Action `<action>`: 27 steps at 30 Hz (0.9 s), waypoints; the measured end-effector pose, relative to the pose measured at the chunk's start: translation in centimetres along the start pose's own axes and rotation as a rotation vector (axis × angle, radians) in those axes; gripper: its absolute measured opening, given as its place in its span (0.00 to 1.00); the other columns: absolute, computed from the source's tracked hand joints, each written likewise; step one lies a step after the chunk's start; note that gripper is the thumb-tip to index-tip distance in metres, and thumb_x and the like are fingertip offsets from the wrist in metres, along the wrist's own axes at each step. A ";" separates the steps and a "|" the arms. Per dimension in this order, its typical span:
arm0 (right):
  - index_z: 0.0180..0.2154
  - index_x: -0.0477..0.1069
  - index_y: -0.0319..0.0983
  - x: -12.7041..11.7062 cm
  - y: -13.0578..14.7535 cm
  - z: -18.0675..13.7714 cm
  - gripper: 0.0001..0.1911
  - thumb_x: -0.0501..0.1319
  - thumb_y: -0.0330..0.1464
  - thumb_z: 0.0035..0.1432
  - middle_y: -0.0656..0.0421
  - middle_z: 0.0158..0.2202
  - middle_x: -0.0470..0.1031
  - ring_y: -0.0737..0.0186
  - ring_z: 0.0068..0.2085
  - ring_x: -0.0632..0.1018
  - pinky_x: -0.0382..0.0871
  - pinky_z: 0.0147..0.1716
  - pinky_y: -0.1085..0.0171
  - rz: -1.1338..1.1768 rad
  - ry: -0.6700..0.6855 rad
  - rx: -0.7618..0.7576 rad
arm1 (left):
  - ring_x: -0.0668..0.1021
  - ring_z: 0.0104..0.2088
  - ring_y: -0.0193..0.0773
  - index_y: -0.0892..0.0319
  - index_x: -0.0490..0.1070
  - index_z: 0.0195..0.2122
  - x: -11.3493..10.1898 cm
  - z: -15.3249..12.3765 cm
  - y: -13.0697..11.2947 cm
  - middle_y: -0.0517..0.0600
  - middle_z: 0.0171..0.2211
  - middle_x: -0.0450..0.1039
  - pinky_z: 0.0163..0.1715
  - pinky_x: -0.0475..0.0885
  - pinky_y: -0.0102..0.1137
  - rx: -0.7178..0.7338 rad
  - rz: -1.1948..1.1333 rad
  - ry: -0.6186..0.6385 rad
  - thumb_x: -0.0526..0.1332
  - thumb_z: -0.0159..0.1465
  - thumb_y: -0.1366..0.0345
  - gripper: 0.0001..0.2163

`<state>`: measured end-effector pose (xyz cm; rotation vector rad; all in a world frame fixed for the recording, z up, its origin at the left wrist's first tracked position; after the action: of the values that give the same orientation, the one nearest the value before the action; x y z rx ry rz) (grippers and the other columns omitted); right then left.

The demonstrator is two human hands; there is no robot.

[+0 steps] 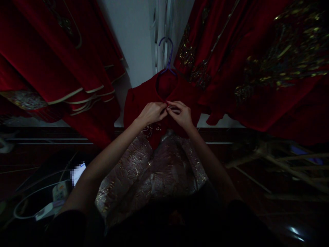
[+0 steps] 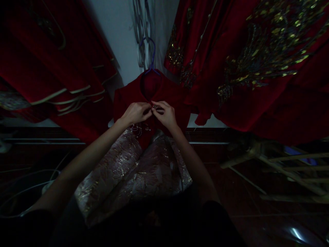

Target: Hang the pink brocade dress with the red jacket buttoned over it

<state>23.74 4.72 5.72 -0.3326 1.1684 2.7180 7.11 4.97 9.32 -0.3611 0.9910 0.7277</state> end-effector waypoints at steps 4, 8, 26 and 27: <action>0.48 0.74 0.43 0.1 -0.1 0.2 0.18 0.60 0.30 0.54 0.58 0.45 0.71 0.65 0.41 0.76 0.79 0.43 0.61 0.000 0.020 -0.026 | 0.77 0.35 0.43 0.62 0.72 0.36 0.2 0.3 -0.1 0.56 0.31 0.75 0.34 0.69 0.34 0.039 0.014 0.032 0.53 0.64 0.64 0.10; 0.50 0.71 0.44 0.5 -0.6 -0.1 0.20 0.58 0.28 0.54 0.56 0.48 0.69 0.64 0.43 0.75 0.78 0.42 0.62 -0.025 -0.009 0.011 | 0.77 0.38 0.45 0.63 0.71 0.39 0.5 -0.1 -0.9 0.58 0.35 0.75 0.35 0.71 0.35 -0.054 -0.008 0.003 0.55 0.63 0.62 0.11; 0.64 0.46 0.43 0.9 -2.5 -6.7 0.39 0.59 0.32 0.54 0.53 0.45 0.71 0.61 0.38 0.75 0.73 0.38 0.59 -0.186 -0.136 0.183 | 0.73 0.51 0.40 0.57 0.68 0.54 6.4 -2.9 -1.0 0.53 0.51 0.70 0.54 0.66 0.37 -0.338 -0.929 -0.179 0.50 0.66 0.61 0.18; 0.63 0.49 0.43 0.3 -2.4 -6.6 0.37 0.60 0.32 0.53 0.56 0.40 0.72 0.63 0.35 0.75 0.73 0.36 0.61 -0.137 -0.129 0.229 | 0.72 0.53 0.41 0.57 0.68 0.55 6.8 -2.9 -1.0 0.53 0.52 0.70 0.56 0.65 0.37 -0.382 -0.978 -0.160 0.50 0.67 0.59 0.19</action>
<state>24.88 1.55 -0.40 -0.1948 1.3488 2.4201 8.31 5.16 1.97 -1.0119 0.4147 0.0338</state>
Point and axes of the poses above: each hand's wrist, its own z-axis towards the middle knuckle, its own x-axis out of the palm, y = z × x, the point moved 1 cm from there along z, towards the middle knuckle
